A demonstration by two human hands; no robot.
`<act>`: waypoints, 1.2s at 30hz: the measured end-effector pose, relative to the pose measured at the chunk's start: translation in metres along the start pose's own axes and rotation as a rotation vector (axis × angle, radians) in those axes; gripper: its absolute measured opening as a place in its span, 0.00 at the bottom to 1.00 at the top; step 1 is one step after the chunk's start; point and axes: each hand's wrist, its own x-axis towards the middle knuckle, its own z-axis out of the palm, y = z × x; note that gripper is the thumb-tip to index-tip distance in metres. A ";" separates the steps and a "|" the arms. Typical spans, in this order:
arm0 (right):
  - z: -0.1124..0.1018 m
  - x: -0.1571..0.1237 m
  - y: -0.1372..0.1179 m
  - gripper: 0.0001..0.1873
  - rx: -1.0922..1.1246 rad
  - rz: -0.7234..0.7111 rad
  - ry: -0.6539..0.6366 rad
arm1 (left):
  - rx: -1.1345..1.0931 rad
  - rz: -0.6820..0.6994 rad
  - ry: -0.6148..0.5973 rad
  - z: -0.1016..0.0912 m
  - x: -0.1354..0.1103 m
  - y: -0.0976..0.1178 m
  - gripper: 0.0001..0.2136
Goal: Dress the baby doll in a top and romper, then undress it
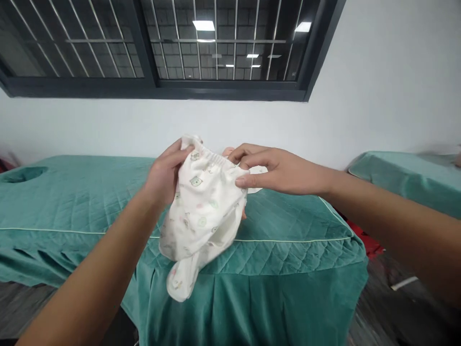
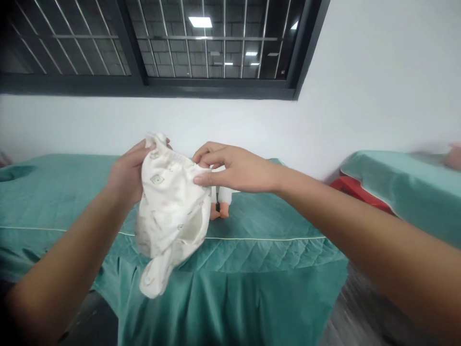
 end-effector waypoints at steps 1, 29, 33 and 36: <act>0.004 0.001 0.004 0.09 0.016 -0.014 0.047 | 0.085 -0.020 -0.089 -0.004 0.001 -0.001 0.12; 0.048 0.027 0.079 0.15 0.456 0.247 -0.011 | 0.089 -0.333 -0.302 0.001 -0.005 -0.044 0.19; 0.050 0.028 0.093 0.10 0.593 0.235 0.249 | 0.285 -0.421 -0.557 -0.001 -0.005 -0.051 0.16; 0.051 0.024 0.100 0.13 0.675 0.254 0.107 | 0.238 -0.353 -0.372 -0.004 -0.003 -0.058 0.15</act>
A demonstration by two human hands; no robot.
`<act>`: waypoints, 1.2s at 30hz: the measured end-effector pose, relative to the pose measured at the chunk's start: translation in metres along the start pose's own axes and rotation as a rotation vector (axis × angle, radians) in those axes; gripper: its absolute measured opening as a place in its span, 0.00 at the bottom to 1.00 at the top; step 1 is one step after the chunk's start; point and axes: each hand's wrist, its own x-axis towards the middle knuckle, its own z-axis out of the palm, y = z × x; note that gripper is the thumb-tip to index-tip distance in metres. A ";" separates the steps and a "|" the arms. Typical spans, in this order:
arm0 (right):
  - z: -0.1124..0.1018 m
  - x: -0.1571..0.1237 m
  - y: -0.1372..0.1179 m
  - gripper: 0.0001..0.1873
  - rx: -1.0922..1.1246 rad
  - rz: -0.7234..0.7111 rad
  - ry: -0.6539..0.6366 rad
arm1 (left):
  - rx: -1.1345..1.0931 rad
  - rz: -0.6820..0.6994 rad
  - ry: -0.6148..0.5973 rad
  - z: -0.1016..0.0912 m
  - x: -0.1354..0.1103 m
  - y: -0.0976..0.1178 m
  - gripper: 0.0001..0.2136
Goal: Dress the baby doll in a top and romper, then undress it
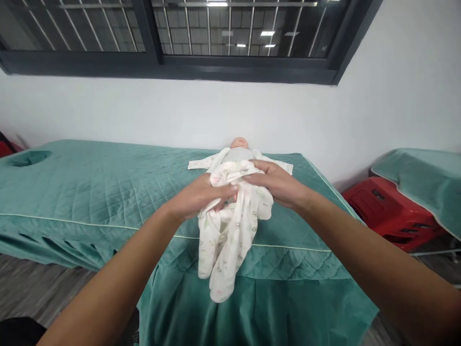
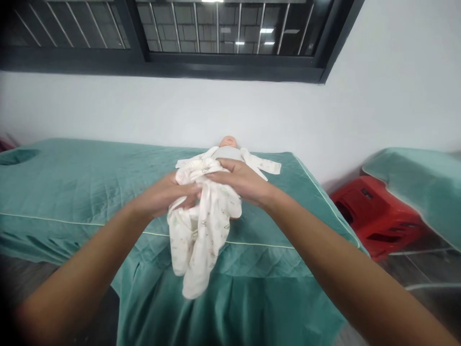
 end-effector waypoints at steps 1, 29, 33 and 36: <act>-0.001 -0.001 0.002 0.15 -0.016 0.049 -0.100 | -0.054 0.016 0.087 -0.001 0.002 -0.003 0.15; 0.008 -0.011 0.034 0.23 -0.329 0.200 -0.361 | 0.090 -0.039 0.060 0.010 0.005 -0.010 0.12; 0.013 -0.010 0.038 0.20 -0.363 0.177 -0.294 | 0.025 -0.120 0.033 0.007 0.001 -0.013 0.11; 0.006 -0.010 0.041 0.19 -0.321 0.196 -0.152 | 0.038 -0.137 0.024 -0.001 -0.003 -0.015 0.12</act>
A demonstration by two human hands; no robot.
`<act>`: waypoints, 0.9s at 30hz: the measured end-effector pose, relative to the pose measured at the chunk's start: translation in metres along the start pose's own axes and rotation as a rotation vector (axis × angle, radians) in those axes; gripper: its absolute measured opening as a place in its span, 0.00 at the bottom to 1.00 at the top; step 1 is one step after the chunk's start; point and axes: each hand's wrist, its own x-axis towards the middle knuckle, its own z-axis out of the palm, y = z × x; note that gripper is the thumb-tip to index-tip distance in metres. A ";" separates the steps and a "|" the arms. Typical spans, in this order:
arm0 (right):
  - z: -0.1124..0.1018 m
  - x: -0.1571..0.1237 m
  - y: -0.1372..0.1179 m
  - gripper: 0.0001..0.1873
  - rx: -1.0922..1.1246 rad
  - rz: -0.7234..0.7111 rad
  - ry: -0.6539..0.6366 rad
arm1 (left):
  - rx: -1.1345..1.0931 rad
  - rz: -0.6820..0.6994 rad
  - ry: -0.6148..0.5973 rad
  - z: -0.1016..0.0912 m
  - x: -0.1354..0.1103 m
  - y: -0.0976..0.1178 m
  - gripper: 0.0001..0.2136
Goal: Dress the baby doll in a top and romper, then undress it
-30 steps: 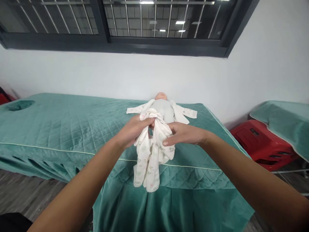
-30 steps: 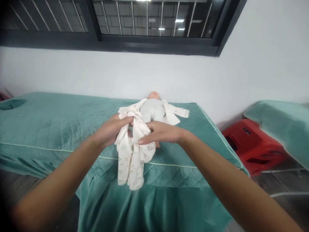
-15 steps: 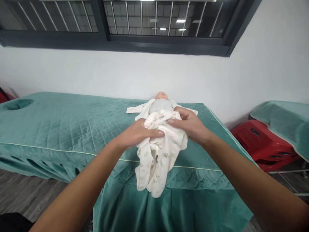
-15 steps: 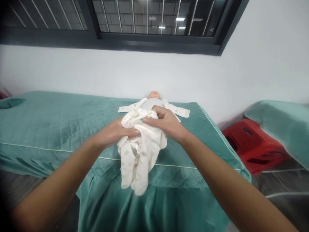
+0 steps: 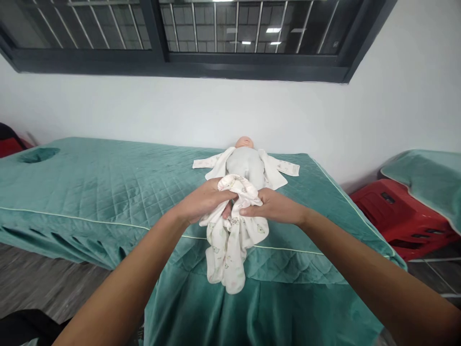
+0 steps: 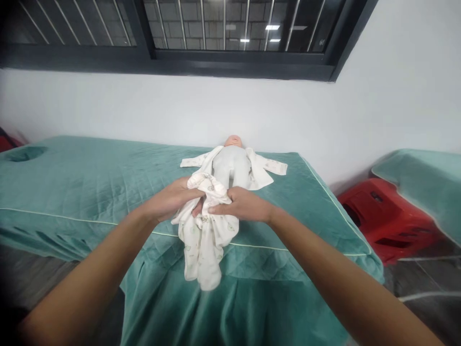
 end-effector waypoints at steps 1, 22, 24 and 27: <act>-0.002 0.000 0.001 0.19 0.046 0.002 0.046 | 0.004 0.007 -0.028 -0.002 -0.001 0.000 0.13; 0.012 -0.008 0.011 0.20 0.335 0.049 0.044 | -0.471 0.033 0.096 0.005 0.014 -0.029 0.19; 0.012 -0.006 0.013 0.19 0.486 0.008 0.202 | -0.481 0.007 0.089 0.006 0.011 -0.034 0.20; 0.010 -0.003 0.015 0.20 0.742 -0.102 0.365 | -0.444 -0.074 -0.037 0.009 0.004 -0.042 0.21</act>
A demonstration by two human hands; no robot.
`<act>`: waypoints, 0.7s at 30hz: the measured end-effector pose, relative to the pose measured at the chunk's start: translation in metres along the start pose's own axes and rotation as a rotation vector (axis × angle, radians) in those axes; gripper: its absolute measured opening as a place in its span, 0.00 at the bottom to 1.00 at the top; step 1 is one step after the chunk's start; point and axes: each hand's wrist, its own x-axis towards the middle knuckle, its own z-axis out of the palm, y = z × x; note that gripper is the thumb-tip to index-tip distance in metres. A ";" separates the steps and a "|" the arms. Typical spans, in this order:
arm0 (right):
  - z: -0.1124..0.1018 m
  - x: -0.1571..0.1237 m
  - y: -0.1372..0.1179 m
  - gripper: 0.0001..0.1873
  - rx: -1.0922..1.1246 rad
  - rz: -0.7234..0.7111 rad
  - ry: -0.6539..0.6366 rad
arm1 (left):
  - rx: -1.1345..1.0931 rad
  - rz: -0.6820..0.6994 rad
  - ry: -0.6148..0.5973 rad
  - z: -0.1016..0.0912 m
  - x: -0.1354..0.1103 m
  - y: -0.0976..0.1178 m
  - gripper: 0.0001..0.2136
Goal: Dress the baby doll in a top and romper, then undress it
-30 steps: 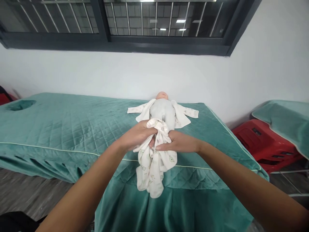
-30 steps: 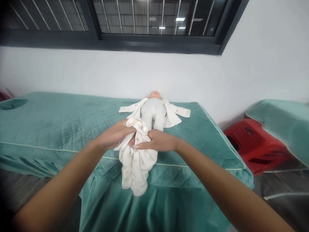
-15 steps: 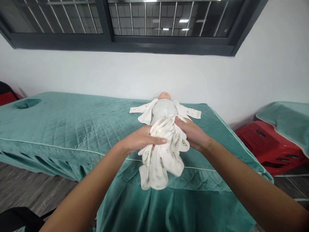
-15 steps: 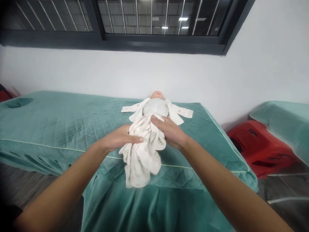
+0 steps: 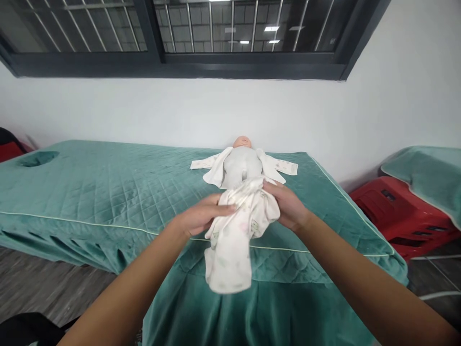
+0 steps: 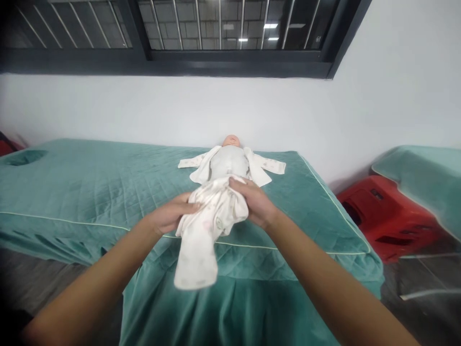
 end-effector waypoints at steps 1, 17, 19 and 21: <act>0.000 0.001 0.001 0.21 0.059 -0.008 0.014 | 0.031 -0.045 -0.066 0.000 -0.001 -0.003 0.22; -0.006 -0.006 0.010 0.19 -0.032 0.021 -0.001 | -0.164 0.008 0.019 0.011 0.017 -0.017 0.22; -0.001 -0.005 0.005 0.19 0.096 -0.018 0.052 | -0.109 -0.048 -0.080 0.010 0.012 -0.016 0.25; 0.005 -0.006 -0.001 0.18 0.176 0.000 0.053 | -0.063 -0.067 -0.157 0.009 0.008 -0.013 0.28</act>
